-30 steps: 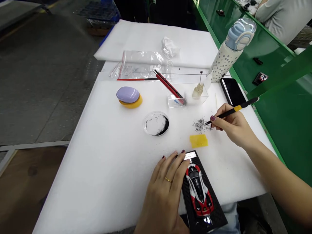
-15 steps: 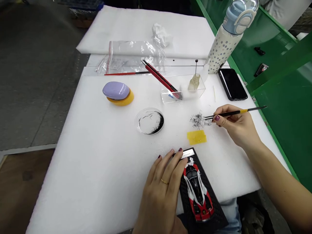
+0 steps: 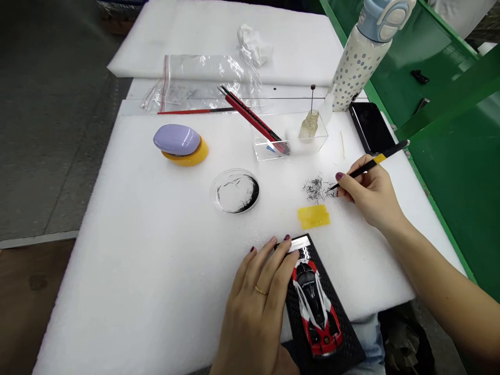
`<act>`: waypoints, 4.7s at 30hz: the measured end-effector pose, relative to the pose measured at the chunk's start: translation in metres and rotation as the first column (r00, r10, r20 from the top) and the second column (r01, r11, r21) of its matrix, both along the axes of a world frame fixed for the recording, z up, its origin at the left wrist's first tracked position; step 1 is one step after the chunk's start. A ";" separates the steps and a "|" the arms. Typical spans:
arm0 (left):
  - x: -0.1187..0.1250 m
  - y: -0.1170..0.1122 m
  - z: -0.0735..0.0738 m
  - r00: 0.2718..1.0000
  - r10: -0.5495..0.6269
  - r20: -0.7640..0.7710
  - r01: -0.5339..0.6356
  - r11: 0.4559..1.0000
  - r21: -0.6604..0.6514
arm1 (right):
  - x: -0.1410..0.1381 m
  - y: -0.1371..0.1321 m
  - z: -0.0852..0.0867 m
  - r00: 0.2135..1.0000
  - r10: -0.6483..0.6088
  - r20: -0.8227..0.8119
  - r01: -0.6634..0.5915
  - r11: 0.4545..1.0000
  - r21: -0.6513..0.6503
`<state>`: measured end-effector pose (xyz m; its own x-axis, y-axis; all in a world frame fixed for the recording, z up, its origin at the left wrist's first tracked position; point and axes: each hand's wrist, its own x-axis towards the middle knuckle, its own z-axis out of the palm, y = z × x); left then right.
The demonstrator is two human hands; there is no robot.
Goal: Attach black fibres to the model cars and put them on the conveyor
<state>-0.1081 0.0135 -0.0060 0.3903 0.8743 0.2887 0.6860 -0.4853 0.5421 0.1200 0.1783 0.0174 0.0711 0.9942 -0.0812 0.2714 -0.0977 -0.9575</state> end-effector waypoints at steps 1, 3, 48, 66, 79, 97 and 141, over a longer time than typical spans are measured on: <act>0.000 0.000 0.000 1.000 0.000 0.001 0.000 1.000 0.003 | 0.000 0.000 0.000 1.000 0.002 0.020 -0.002 1.000 -0.004; 0.001 0.000 0.000 1.000 0.003 -0.001 -0.003 1.000 -0.001 | -0.001 0.001 0.000 0.999 0.000 0.044 0.000 1.000 -0.005; 0.001 0.003 0.001 0.999 0.023 -0.024 -0.024 1.000 -0.021 | 0.012 -0.058 -0.001 0.955 0.290 -0.056 -0.284 0.954 0.101; 0.013 0.000 0.007 0.993 0.105 0.050 -0.103 0.994 -0.033 | -0.012 -0.112 0.007 0.887 0.144 -0.438 -0.047 0.973 0.224; 0.028 -0.003 0.006 0.951 0.282 0.128 -0.266 0.955 -0.129 | -0.024 -0.132 0.001 0.874 0.165 -0.458 -0.081 0.977 0.198; 0.031 -0.001 0.001 0.940 0.328 0.096 -0.324 0.945 -0.055 | -0.027 -0.137 0.000 0.879 0.128 -0.459 -0.039 0.979 0.198; 0.031 -0.001 0.003 0.949 0.306 0.075 -0.303 0.952 -0.047 | -0.033 -0.138 -0.002 0.908 0.128 -0.398 -0.026 0.967 0.252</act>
